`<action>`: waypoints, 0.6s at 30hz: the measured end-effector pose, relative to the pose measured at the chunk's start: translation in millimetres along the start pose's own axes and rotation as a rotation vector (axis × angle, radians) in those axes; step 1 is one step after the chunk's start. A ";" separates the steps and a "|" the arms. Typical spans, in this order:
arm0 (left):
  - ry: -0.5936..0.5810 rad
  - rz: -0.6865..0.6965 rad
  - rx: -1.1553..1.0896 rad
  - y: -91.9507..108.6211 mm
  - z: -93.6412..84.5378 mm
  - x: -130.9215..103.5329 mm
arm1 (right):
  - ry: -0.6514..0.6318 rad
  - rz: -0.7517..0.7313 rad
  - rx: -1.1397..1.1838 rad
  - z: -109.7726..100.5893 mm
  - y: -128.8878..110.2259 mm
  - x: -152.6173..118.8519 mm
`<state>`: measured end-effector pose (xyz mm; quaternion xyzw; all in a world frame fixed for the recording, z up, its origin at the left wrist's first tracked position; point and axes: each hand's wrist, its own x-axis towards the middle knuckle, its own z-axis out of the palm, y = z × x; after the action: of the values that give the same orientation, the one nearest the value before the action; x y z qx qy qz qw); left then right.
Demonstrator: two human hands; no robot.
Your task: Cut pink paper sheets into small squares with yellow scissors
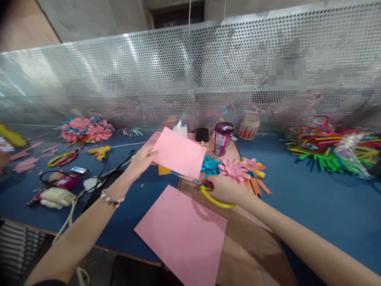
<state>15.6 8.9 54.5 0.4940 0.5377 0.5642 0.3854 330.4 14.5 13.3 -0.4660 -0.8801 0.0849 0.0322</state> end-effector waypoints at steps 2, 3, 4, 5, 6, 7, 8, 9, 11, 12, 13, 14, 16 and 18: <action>0.045 0.035 0.065 3.9 -17.1 4.1 | 0.011 0.044 -0.013 3.5 0.6 1.2; 0.068 0.053 0.092 6.5 -26.2 3.9 | 0.014 0.065 -0.017 4.2 0.5 1.7; 0.091 0.071 0.117 9.6 -35.8 2.4 | 0.016 0.082 -0.023 4.2 0.1 2.0; 0.115 0.087 0.135 13.0 -45.8 -0.5 | 0.019 0.095 -0.029 3.2 -0.8 1.9; 0.132 0.096 0.146 16.5 -56.2 -4.6 | 0.023 0.105 -0.035 1.5 -2.3 0.9; 0.149 0.104 0.152 19.8 -66.7 -9.8 | 0.028 0.112 -0.041 -0.8 -4.5 -1.4; 0.173 0.113 0.151 22.6 -77.2 -15.8 | 0.042 0.109 -0.050 -3.3 -7.4 -5.4; 0.207 0.114 0.120 24.5 -87.6 -22.5 | 0.061 0.095 -0.058 -5.6 -11.1 -11.4; 0.246 0.071 0.060 24.9 -107.8 -36.9 | 0.163 -0.017 -0.086 -8.6 -20.6 -29.7; 0.245 0.043 0.052 23.2 -117.3 -44.0 | 0.229 -0.138 -0.089 -9.1 -26.5 -41.6; 0.258 -0.002 0.016 20.4 -126.4 -50.9 | 0.268 -0.293 -0.069 -8.9 -33.0 -54.5; 0.276 -0.040 -0.015 16.6 -134.9 -57.2 | 0.269 -0.471 -0.037 -8.5 -40.1 -67.8; 0.315 -0.073 -0.070 7.2 -149.3 -68.0 | 0.237 -0.604 -0.019 -8.1 -54.9 -92.0; 0.346 -0.114 -0.101 -2.7 -159.2 -75.8 | 0.197 -0.705 -0.018 -10.0 -68.1 -109.0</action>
<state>-123.1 -100.1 51.6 0.3382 0.5941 0.6442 0.3431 337.6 -111.9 37.8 -0.1405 -0.9800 0.0155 0.1402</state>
